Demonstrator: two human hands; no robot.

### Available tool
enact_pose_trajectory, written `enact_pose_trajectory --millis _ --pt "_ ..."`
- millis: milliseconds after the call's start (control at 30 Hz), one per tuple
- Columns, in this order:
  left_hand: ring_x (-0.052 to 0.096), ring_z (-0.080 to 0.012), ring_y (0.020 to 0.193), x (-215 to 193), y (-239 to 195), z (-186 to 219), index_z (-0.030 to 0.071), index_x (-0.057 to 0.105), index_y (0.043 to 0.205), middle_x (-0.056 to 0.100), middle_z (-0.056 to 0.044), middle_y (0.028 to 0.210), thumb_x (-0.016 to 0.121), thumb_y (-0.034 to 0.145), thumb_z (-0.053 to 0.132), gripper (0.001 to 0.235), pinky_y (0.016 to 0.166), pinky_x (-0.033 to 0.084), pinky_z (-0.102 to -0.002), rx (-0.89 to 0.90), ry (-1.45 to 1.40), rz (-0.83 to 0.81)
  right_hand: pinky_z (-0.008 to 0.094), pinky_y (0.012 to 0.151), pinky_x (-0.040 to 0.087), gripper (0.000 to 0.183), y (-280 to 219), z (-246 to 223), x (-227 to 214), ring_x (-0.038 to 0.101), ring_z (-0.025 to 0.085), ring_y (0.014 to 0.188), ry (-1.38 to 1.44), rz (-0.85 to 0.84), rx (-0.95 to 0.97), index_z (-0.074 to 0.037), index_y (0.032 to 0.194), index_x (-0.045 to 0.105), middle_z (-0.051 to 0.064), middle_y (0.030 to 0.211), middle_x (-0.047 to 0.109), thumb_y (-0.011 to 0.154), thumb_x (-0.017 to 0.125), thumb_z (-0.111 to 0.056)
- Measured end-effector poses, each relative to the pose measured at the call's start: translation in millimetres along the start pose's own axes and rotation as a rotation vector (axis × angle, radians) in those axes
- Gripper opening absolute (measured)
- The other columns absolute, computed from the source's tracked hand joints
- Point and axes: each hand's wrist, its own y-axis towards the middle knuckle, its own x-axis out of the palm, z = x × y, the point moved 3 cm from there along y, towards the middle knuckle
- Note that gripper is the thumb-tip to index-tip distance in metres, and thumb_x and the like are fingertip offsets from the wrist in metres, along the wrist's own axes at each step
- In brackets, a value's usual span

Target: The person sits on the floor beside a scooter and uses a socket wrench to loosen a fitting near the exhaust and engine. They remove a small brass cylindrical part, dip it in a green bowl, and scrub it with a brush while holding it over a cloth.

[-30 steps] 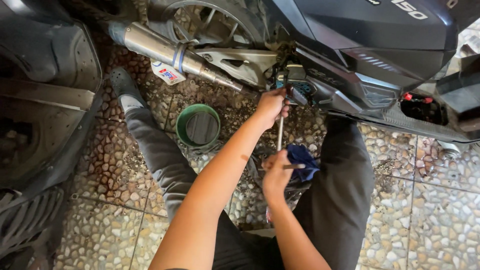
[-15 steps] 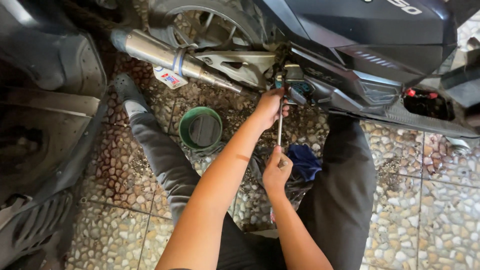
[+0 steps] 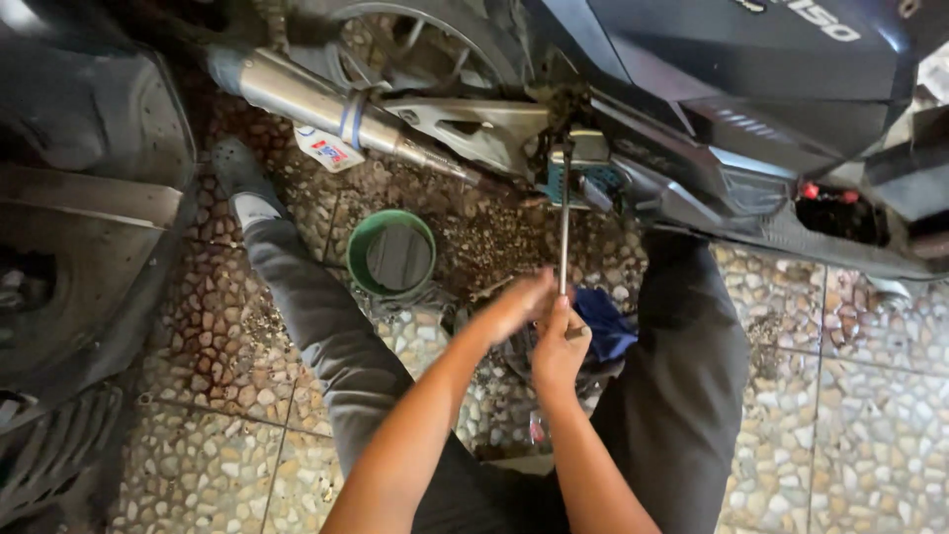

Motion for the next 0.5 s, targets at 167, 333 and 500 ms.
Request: enact_pose_trajectory --millis 167,333,500 --pt "0.057 -0.0186 0.077 10 -2 -71 -0.001 0.064 0.088 0.063 -0.004 0.078 0.036 0.116 0.058 0.072 0.072 0.052 -0.04 -0.051 0.352 0.119 0.032 0.069 0.039 0.045 -6 -53 0 0.044 0.016 0.079 -0.401 -0.028 -0.457 -0.006 0.079 0.048 0.006 0.085 0.047 0.118 0.043 -0.028" --pt "0.042 -0.0025 0.079 33 0 -63 -0.003 0.062 0.123 0.07 -0.019 0.086 0.039 0.116 0.047 0.056 0.062 0.048 -0.041 0.675 0.929 0.203 0.044 0.079 0.043 0.043 -25 -160 14 0.052 0.033 0.091 -0.544 -0.252 -0.945 0.005 0.085 0.05 0.024 0.1 0.053 0.111 0.046 -0.029" --pt "0.053 -0.0261 0.07 -2 30 -149 -0.013 0.063 0.088 0.062 -0.014 0.07 0.03 0.124 0.041 0.073 0.073 0.049 -0.046 0.205 0.331 0.222 0.035 0.073 0.047 0.063 12 -124 -19 0.046 0.02 0.067 0.164 -0.867 0.019 -0.006 0.067 0.039 0.005 0.066 0.044 0.114 0.038 -0.048"
